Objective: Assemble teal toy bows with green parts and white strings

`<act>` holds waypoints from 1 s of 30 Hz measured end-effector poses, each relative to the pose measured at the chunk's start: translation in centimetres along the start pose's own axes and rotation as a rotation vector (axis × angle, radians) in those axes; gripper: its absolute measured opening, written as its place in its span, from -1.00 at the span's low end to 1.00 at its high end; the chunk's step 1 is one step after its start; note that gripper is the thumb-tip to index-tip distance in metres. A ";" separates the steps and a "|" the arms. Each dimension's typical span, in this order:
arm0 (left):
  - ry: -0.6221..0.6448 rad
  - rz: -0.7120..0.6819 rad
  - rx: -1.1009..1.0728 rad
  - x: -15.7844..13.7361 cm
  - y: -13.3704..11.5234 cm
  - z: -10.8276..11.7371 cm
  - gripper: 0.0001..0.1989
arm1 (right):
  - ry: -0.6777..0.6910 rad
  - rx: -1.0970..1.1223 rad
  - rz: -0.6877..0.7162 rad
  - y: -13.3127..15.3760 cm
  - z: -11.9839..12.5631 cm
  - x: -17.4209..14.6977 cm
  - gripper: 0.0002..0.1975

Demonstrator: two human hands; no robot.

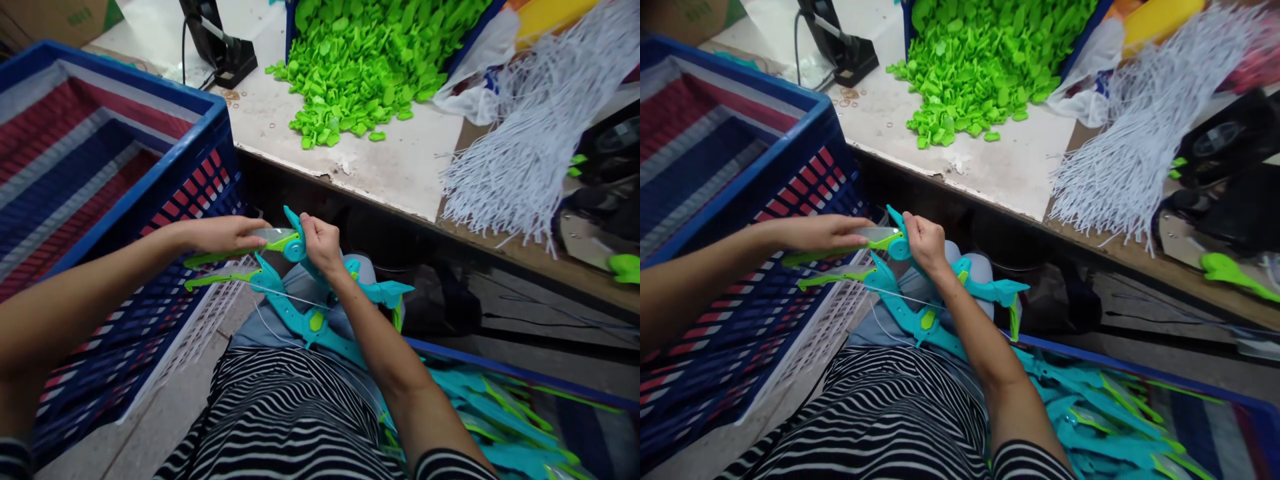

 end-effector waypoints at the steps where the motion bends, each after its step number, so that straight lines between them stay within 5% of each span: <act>1: -0.048 0.015 -0.042 0.8 0.4 0.4 -0.67 | 0.001 -0.031 -0.016 -0.4 -0.1 0.5 -0.35; 7: -0.537 0.075 -0.095 4.3 3.6 1.1 -0.79 | 0.099 -0.296 -0.129 -4.1 -1.3 4.3 -0.52; 10: -0.922 0.032 -0.012 1.4 4.8 -1.6 -0.85 | 0.069 -0.348 -0.201 -6.2 -1.5 5.6 -0.52; 12: -1.102 0.097 -0.051 -2.1 5.9 -5.4 -0.81 | 0.068 -0.363 -0.233 -7.2 -1.3 6.1 -0.52; 16: -1.049 0.469 -0.468 -7.2 8.7 -15.5 -0.80 | 0.054 -0.399 -0.266 -7.6 -0.6 6.2 -0.54; 19: -0.938 0.513 -0.795 -6.5 9.7 -20.8 -0.73 | -0.133 -0.392 -0.100 -5.4 -0.6 4.7 -0.55; 21: -0.951 0.503 -0.895 -4.9 10.0 -21.9 -0.77 | -0.143 -0.349 0.129 -3.0 -1.9 2.4 -0.60; 25: -1.033 0.512 -0.967 -3.1 10.1 -21.4 -0.87 | 0.342 -0.410 0.553 0.6 -7.9 -3.4 -0.71; 27: -1.055 0.478 -1.048 -3.8 9.8 -21.0 -0.87 | 0.543 -0.536 0.559 0.8 -11.0 -5.2 -0.60; 30: -1.087 0.414 -1.339 -6.5 9.0 -20.4 -0.83 | 0.689 -0.602 0.327 -0.3 -13.3 -5.3 -0.47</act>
Point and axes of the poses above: each hand's wrist, its own x-axis towards the middle knuckle, its own z-axis out of the back of the hand, y = z × x, the point moved 2 cm from there along x, towards the middle knuckle, and after that the axes turned 15 degrees about -z, right-handed, at the moved point
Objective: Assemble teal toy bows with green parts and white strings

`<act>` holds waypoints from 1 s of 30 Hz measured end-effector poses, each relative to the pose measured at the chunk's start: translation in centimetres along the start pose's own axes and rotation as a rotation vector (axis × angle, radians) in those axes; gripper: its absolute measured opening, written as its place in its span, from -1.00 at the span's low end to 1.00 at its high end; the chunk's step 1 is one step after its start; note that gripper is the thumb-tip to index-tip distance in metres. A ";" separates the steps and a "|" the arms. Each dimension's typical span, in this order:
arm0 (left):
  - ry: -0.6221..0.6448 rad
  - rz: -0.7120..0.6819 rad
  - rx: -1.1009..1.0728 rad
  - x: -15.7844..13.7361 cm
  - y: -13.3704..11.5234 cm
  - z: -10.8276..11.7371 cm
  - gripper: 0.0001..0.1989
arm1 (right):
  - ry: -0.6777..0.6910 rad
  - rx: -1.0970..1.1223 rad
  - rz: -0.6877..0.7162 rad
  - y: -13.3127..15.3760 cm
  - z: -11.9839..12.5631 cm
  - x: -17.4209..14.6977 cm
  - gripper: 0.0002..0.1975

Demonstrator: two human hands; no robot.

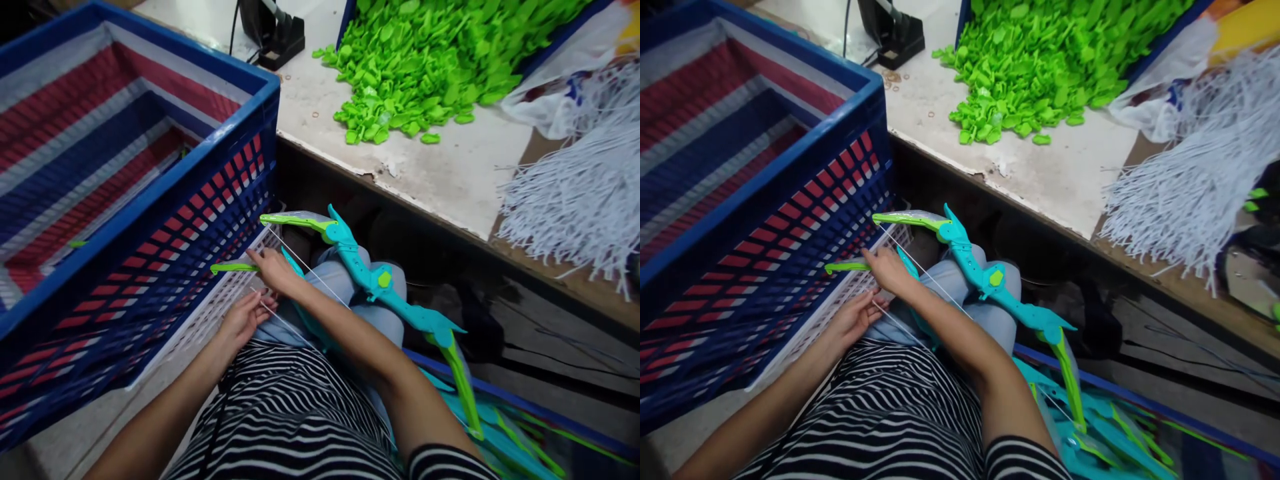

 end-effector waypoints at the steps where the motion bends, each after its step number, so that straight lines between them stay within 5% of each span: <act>1: 0.005 0.020 -0.083 -0.7 -0.7 0.7 -0.80 | 0.043 0.086 -0.033 -0.6 -0.2 0.3 -0.48; 5: 0.087 -0.136 -0.136 -2.6 -4.5 2.4 -0.59 | 0.179 0.670 -0.018 -3.2 0.7 -0.1 -0.48; 10: 0.168 -0.381 0.040 -1.9 -8.7 1.2 -0.56 | 0.431 1.181 -0.131 -4.0 0.6 -2.9 -0.44; 19: 0.107 -0.598 0.269 -0.8 -11.5 -0.8 -0.70 | 0.423 1.271 -0.232 -4.1 0.0 -4.4 -0.44; 30: 0.107 -0.665 0.372 -0.7 -11.8 -1.0 -0.76 | 0.406 1.236 -0.209 -4.2 -0.2 -4.3 -0.46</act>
Point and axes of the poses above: each hand's wrist, its own x-axis towards the middle knuckle, its own z-axis out of the back of the hand, y = z × x, the point moved 2 cm from there along x, towards the middle knuckle, and after that the axes turned 15 degrees about -z, right-handed, at the moved point
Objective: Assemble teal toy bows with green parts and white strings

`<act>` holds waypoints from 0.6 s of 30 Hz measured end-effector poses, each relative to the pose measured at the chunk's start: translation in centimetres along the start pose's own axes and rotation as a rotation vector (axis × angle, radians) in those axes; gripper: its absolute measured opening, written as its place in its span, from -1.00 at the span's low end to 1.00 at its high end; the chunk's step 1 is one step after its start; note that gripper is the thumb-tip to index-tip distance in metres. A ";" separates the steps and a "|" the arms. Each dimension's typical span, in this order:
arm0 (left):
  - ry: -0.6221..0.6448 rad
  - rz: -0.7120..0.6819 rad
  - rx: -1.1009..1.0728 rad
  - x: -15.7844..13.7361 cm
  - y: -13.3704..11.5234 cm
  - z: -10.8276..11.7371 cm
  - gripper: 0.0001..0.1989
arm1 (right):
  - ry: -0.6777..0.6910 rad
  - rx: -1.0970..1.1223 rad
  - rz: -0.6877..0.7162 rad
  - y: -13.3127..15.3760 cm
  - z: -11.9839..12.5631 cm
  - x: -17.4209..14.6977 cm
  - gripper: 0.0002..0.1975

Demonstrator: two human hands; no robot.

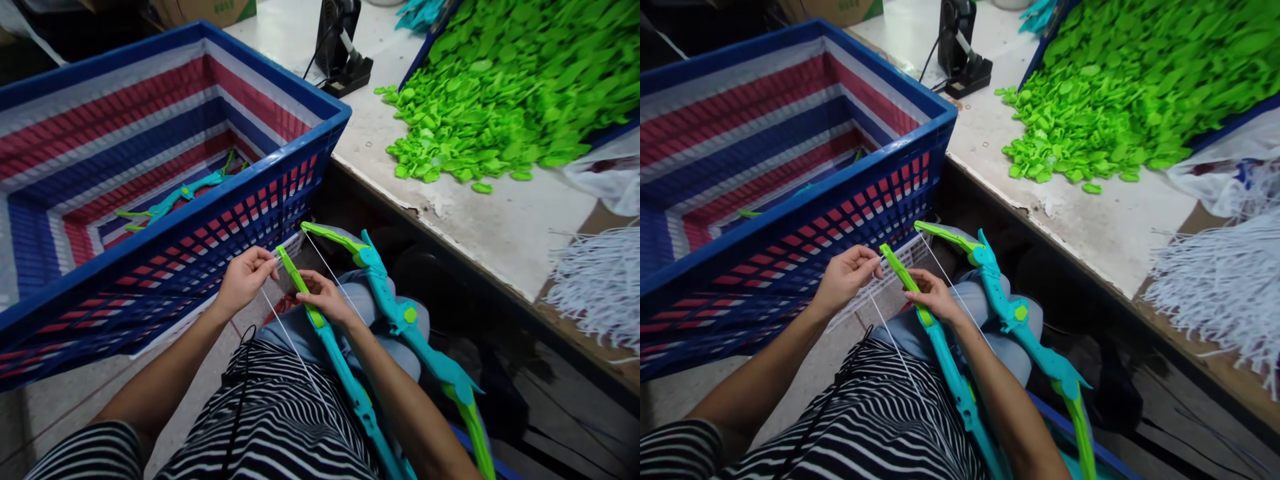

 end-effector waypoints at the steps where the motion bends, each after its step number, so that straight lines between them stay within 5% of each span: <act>1: 0.001 0.004 -0.027 0.1 0.0 0.0 -0.75 | 0.003 -0.004 0.005 -0.1 -0.1 0.0 -0.46; 5: 0.039 0.065 -0.236 0.8 0.3 0.0 -0.60 | 0.011 -0.060 0.060 -0.7 -0.5 0.1 -0.46; 8: 0.103 0.125 -0.325 1.4 0.6 0.1 -0.51 | -0.103 -0.264 0.184 -0.4 -1.0 -0.3 -0.50; 13: 0.125 0.142 -0.348 1.9 0.7 0.0 -0.52 | -0.492 -0.615 0.566 4.4 -2.0 -1.4 -0.67; 18: 0.146 0.136 -0.327 2.0 0.0 -0.4 -0.49 | -0.445 -0.767 0.841 9.1 -3.7 -1.1 -0.90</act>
Point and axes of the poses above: each hand's wrist, its own x-axis towards the middle knuckle, its own z-axis out of the back of the hand, y = z × x, the point moved 2 cm from there along x, towards the middle knuckle, and after that the axes turned 15 degrees about -z, right-handed, at the moved point
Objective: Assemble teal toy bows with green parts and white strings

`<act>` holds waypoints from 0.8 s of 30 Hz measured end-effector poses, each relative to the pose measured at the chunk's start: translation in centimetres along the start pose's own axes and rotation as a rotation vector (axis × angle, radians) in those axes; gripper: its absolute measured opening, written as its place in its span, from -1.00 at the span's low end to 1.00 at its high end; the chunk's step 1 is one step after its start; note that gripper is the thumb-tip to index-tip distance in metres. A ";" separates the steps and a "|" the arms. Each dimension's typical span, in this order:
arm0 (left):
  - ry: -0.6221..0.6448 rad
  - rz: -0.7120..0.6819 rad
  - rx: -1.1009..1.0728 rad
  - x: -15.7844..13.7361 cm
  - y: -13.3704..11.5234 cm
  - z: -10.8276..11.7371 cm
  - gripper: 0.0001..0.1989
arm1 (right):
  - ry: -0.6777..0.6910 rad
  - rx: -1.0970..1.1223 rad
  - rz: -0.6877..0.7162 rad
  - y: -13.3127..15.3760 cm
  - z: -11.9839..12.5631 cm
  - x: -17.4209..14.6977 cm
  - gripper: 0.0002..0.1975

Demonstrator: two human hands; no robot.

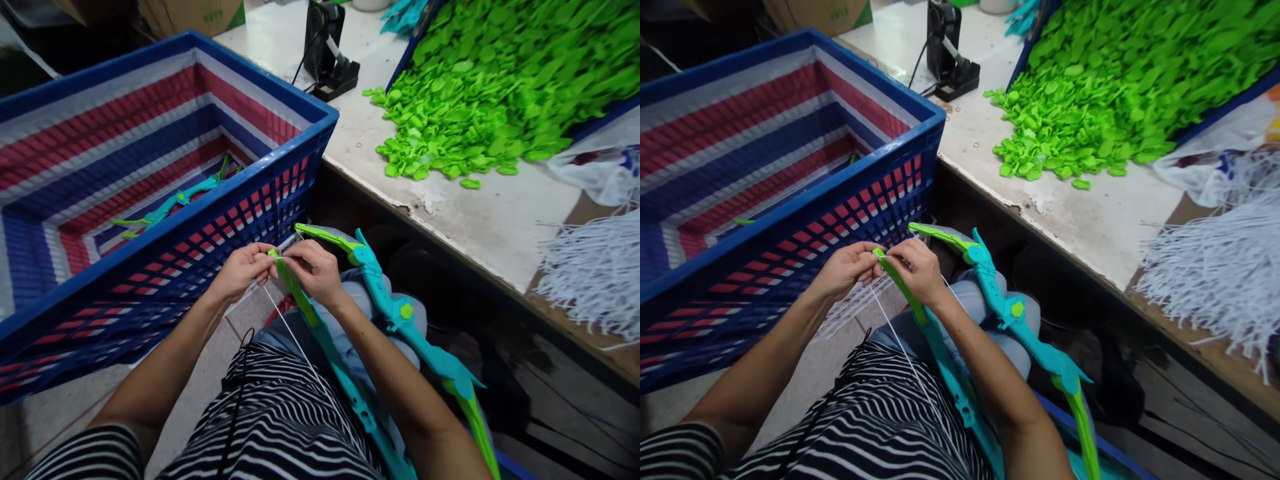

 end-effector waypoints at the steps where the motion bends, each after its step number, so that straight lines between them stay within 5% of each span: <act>1: 0.006 -0.002 0.014 0.0 -0.1 0.0 -0.49 | 0.008 -0.028 0.039 0.3 -0.1 0.3 -0.88; 7: 0.028 -0.089 0.435 0.2 0.1 -0.2 -0.70 | -0.047 -0.226 0.098 -0.9 0.2 1.0 -0.83; 11: -0.010 -0.495 0.805 0.1 0.0 -1.3 -0.92 | -0.441 -0.252 -0.095 -4.0 4.8 3.2 -0.83; 14: 0.144 -0.578 0.754 0.3 0.1 -2.7 -0.80 | -0.718 -0.167 -0.203 -3.5 7.1 3.3 -0.85; 20: 0.077 -0.169 0.357 2.1 -2.0 -3.1 -0.75 | -0.319 -0.151 0.174 2.6 0.9 -1.9 -0.90; 24: 0.039 -0.257 0.675 2.0 -4.9 -2.6 -0.91 | -0.262 -0.176 0.127 2.2 -1.3 -3.2 -0.90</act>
Point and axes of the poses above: each hand's wrist, its own x-axis towards the middle knuckle, its own z-axis out of the back of the hand, y = z × x, the point moved 2 cm from there along x, towards the middle knuckle, and after that the axes turned 15 degrees about -z, right-handed, at the moved point
